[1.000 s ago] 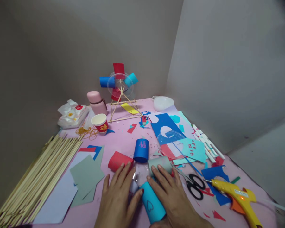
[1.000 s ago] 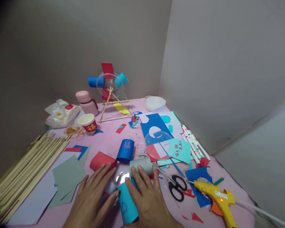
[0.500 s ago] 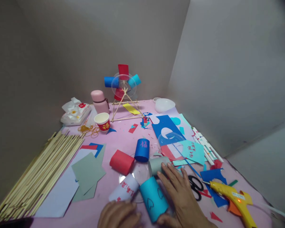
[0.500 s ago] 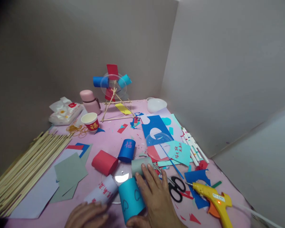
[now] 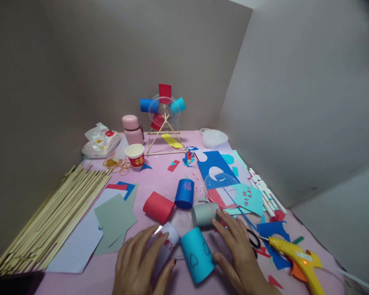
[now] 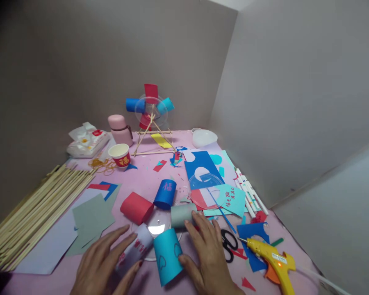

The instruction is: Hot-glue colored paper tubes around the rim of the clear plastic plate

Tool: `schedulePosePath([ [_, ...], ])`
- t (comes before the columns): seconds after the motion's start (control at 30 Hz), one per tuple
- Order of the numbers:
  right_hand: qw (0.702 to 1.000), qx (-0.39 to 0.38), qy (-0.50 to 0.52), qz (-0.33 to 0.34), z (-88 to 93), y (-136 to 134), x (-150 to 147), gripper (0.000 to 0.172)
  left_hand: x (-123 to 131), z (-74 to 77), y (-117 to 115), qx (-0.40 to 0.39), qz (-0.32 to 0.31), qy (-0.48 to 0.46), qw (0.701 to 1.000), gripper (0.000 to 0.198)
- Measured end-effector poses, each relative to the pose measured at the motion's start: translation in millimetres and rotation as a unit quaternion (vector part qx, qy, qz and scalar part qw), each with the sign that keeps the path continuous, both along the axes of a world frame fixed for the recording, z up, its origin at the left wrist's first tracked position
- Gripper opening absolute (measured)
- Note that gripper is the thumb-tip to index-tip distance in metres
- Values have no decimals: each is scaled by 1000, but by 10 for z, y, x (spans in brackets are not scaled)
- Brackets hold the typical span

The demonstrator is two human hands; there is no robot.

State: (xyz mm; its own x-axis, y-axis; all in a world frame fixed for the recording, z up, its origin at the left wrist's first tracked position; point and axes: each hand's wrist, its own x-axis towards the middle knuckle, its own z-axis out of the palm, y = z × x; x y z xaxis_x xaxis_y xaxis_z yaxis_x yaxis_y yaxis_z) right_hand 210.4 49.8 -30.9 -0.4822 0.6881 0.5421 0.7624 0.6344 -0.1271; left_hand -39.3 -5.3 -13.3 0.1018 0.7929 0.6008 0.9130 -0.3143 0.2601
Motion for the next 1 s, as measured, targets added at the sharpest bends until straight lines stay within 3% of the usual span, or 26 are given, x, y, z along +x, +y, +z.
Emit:
schedulePosePath([
  [0.2,997,-76,-3,14,70,259,-107,42,145,68,166,-49,-13,80,996,42],
  [0.33,994,-102,-24,20,112,360,-133,41,109,65,251,-66,-19,140,988,43],
  [0.47,993,-116,-26,21,101,379,-153,43,140,57,260,-68,-5,132,989,40],
  [0.53,992,-118,-28,27,95,386,-169,44,229,33,252,-58,-30,138,988,40],
  [0.7,992,-110,-43,39,127,429,-212,42,466,-110,255,-36,-73,180,980,78],
  [1.0,991,-118,-44,49,123,450,-254,45,468,-190,250,-71,-65,173,980,78],
])
